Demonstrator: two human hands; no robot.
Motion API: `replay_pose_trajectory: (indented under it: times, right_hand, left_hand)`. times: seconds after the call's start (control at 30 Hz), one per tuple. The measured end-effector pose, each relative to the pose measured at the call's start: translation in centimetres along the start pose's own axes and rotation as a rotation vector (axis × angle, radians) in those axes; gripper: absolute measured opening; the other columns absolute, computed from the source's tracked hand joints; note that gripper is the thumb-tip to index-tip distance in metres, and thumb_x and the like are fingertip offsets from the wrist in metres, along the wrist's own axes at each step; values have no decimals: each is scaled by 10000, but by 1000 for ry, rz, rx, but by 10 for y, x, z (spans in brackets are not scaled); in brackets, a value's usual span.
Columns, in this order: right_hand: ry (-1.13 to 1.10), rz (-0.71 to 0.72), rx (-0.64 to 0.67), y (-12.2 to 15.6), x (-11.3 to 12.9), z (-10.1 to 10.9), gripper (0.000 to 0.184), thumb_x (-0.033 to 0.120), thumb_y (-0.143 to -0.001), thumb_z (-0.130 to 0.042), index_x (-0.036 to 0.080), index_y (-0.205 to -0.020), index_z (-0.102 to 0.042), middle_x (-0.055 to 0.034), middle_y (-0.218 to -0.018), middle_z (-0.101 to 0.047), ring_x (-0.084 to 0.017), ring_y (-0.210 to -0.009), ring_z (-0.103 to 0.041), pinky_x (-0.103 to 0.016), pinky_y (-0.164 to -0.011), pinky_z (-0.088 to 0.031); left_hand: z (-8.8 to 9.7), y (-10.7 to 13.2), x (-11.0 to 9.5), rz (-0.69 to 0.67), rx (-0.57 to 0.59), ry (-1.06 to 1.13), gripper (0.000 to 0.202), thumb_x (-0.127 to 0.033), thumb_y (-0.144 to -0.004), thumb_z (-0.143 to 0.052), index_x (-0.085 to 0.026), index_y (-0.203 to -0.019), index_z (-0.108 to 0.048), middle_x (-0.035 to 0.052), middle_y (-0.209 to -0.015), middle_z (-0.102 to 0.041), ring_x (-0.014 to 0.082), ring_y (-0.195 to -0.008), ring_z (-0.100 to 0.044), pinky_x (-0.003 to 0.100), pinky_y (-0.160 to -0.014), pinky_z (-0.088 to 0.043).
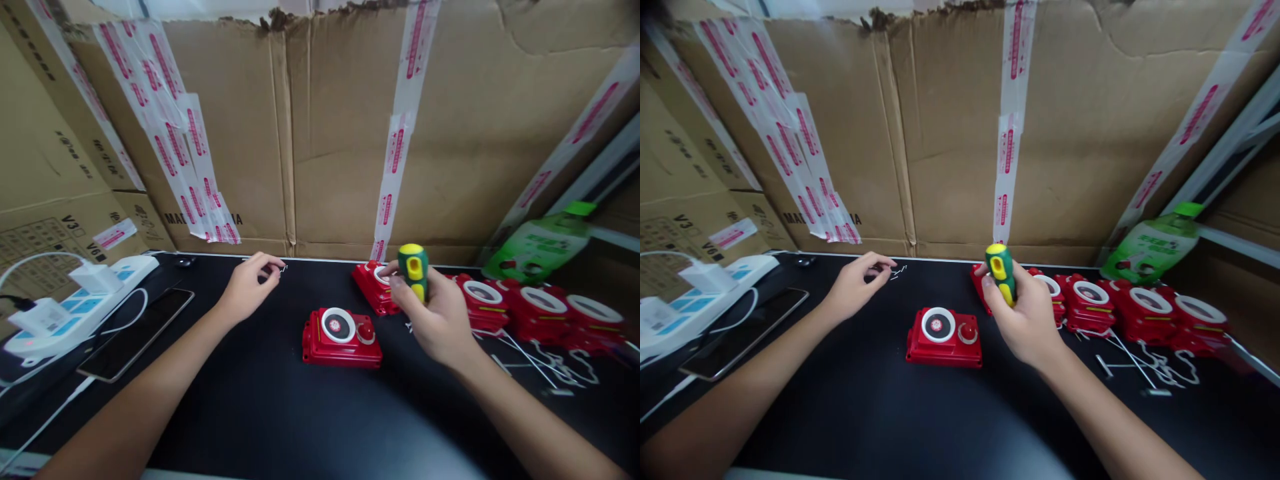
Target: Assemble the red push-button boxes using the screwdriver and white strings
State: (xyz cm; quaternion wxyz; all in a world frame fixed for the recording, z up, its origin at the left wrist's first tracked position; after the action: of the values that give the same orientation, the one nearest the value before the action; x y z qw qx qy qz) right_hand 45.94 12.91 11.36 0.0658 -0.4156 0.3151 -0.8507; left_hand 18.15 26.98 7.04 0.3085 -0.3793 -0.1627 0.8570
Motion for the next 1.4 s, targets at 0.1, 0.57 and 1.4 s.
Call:
replay_pose_trajectory:
  times: [0.1, 0.57, 1.4]
  right_hand:
    - [264, -17, 123, -4, -3, -12, 220, 367, -1003, -550, 188, -1054, -668, -7, -686, -635, -188, -582, -574, -313, -596, -410]
    - [812, -139, 604, 10, -37, -43, 293, 386, -1003, -607, 172, -1179, -702, -143, -1005, -818, -329, -887, -786, -331, -632, -431]
    - [918, -91, 713, 18, -34, -59, 253, 331, -1048, -596, 128, -1144, -711, -171, -1014, -793, -395, -917, -789, -477, -734, -596]
  left_hand:
    - [-15, 14, -48, -127, 168, 96, 239, -385, -986, -649, -259, -1180, -709, 49, -1199, -707, 220, -1097, -702, 376, -985, -598]
    - [-79, 65, -75, -39, 579, 134, 1136, -414, -787, -900, -321, -1661, -180, 145, -1582, -502, 365, -1426, -547, 560, -1209, -449]
    - [-46, 44, -81, -136, 508, 113, 708, -322, -845, -817, -303, -1467, -480, 65, -1447, -599, 279, -1282, -634, 455, -1127, -529]
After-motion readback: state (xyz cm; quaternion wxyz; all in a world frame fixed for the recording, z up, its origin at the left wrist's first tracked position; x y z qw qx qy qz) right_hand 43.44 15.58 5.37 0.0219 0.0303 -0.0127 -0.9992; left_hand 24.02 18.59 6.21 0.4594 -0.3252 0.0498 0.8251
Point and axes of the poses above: each hand's wrist, its own y-axis away from the middle knuckle, its own z-axis out of the back of the hand, x = y × z, the point moved 9 cm from there along -y, towards the middle knuckle
